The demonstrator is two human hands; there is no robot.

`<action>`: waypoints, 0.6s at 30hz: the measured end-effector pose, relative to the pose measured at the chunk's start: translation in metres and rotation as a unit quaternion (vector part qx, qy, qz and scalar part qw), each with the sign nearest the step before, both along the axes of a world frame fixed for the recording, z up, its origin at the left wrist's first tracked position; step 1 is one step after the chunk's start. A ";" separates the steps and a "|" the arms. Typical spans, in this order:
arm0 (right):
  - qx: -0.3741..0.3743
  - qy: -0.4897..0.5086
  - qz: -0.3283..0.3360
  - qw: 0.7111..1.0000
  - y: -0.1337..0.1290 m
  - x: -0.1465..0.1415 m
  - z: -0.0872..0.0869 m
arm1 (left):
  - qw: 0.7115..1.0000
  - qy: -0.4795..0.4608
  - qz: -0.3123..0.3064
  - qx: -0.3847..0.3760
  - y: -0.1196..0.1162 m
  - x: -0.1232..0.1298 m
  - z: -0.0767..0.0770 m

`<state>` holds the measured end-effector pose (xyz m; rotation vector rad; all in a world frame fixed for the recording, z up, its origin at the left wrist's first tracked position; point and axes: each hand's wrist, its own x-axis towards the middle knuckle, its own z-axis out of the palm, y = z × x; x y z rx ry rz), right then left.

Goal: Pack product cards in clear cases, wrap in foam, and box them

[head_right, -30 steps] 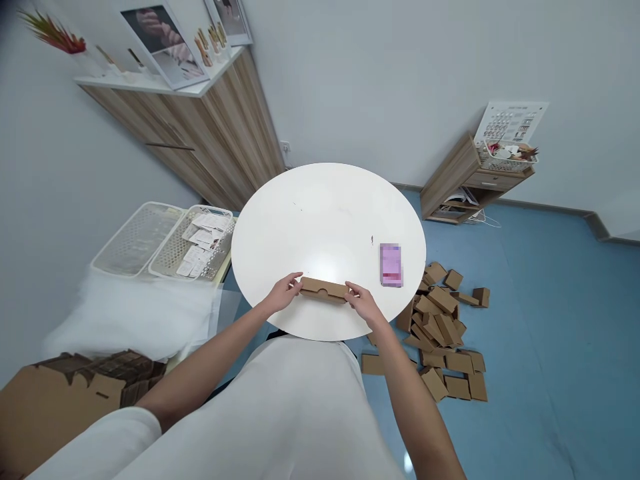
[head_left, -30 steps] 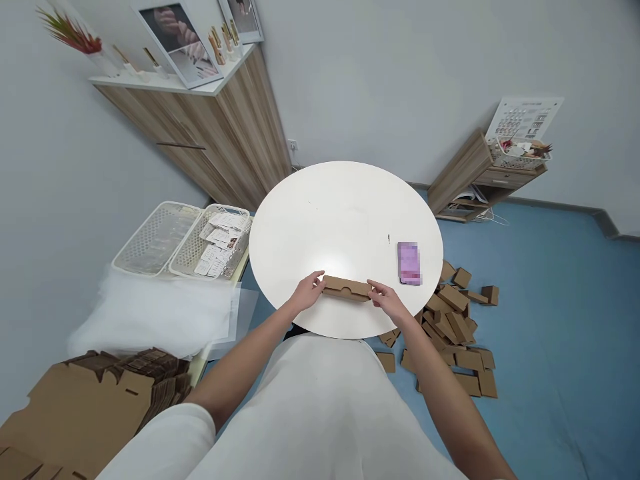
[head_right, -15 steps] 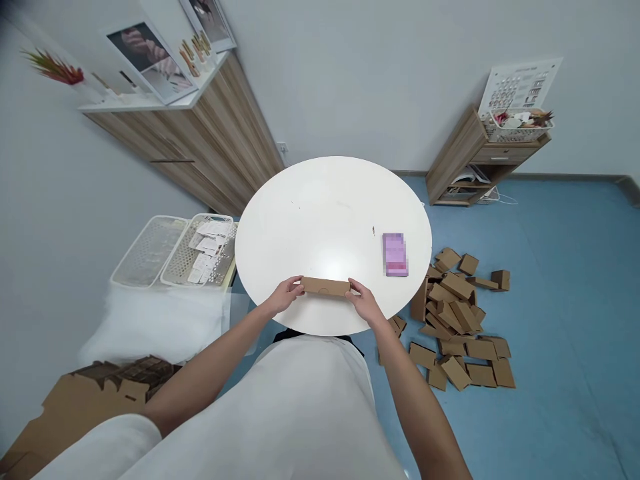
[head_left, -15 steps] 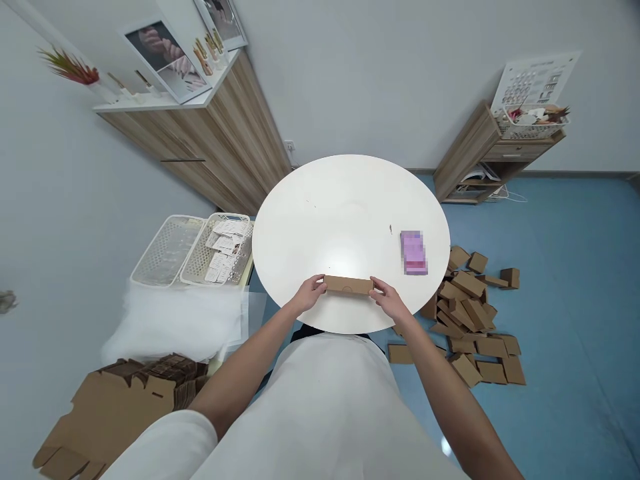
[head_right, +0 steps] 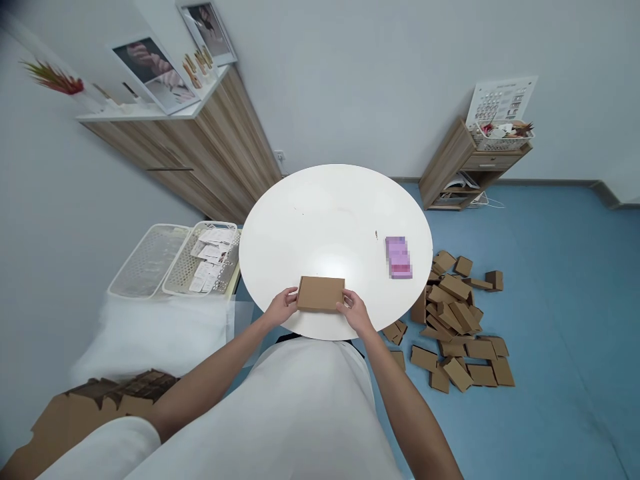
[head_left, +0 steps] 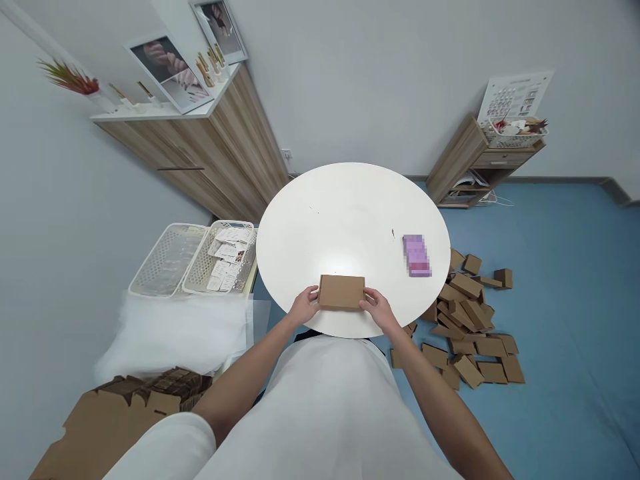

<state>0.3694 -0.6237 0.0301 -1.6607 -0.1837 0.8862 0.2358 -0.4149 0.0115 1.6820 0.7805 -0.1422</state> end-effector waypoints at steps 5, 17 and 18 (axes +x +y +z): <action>-0.081 -0.005 -0.029 0.996 0.003 -0.015 -0.009 | 0.998 0.063 -0.030 0.007 0.006 -0.003 0.001; -0.252 -0.092 -0.052 0.962 0.013 -0.051 -0.012 | 0.979 0.054 -0.146 0.134 0.008 0.005 -0.002; -0.258 -0.099 -0.044 0.960 0.013 -0.054 -0.012 | 0.977 0.048 -0.158 0.137 0.008 0.006 -0.003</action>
